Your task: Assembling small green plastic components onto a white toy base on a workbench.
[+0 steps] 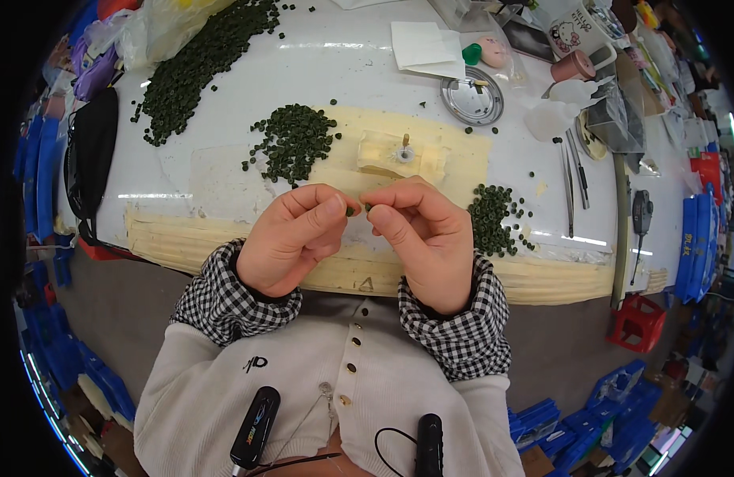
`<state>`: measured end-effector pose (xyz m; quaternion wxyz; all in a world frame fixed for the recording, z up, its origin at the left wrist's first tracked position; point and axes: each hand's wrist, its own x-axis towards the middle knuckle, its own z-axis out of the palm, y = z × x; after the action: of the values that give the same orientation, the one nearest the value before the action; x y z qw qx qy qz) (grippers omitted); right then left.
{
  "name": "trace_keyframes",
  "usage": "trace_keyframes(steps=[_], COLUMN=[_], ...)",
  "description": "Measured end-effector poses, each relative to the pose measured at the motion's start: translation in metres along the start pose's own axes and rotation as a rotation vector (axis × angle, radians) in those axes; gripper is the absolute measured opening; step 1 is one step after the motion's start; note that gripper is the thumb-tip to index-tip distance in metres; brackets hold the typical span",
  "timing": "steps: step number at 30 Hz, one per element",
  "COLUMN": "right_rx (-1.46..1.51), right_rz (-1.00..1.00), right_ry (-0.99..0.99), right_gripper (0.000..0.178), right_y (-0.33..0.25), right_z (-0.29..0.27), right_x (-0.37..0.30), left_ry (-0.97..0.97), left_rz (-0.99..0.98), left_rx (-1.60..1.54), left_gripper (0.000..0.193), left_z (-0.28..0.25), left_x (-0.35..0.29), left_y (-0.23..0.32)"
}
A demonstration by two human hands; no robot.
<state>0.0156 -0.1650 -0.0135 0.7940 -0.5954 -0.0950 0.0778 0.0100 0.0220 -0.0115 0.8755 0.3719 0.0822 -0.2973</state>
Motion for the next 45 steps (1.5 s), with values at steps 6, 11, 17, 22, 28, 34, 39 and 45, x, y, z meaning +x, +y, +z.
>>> trace_keyframes(steps=[6, 11, 17, 22, 28, 34, 39, 45], right_rx=[-0.422, -0.820, -0.964, -0.991, -0.869, -0.860, -0.946, -0.876], right_rz=[-0.254, -0.514, -0.579, -0.636, -0.498, -0.516, -0.580, -0.549], right_ry=[0.063, 0.140, 0.195, 0.130, 0.012, -0.008, -0.026, 0.004], right_gripper=[0.015, 0.020, 0.022, 0.028, 0.036, 0.038, 0.039, 0.040], right_y=[-0.003, -0.004, -0.003, -0.001, -0.002, 0.002, -0.003, -0.004], right_z=[0.009, 0.016, 0.021, 0.022, 0.022, 0.026, 0.025, 0.020], right_x=[0.001, 0.000, -0.003, -0.002, -0.003, -0.004, -0.002, -0.005], left_ry=[0.043, 0.035, 0.059, 0.150, 0.308, 0.289, 0.270, 0.260], left_rz=[0.041, 0.056, 0.159, 0.361, 0.610, 0.627, 0.631, 0.742], left_rx=[-0.045, -0.038, 0.056, 0.112, 0.404, 0.356, 0.332, 0.772], left_gripper=[0.015, 0.015, 0.015, 0.012, 0.009, 0.011, 0.014, 0.024], left_z=[0.003, 0.002, 0.003, 0.010, 0.012, 0.012, 0.012, 0.008], left_x=[0.000, 0.000, -0.001, 0.001, 0.001, 0.002, 0.003, -0.003], left_y=[-0.003, -0.003, -0.004, -0.010, -0.013, -0.014, -0.016, -0.008])
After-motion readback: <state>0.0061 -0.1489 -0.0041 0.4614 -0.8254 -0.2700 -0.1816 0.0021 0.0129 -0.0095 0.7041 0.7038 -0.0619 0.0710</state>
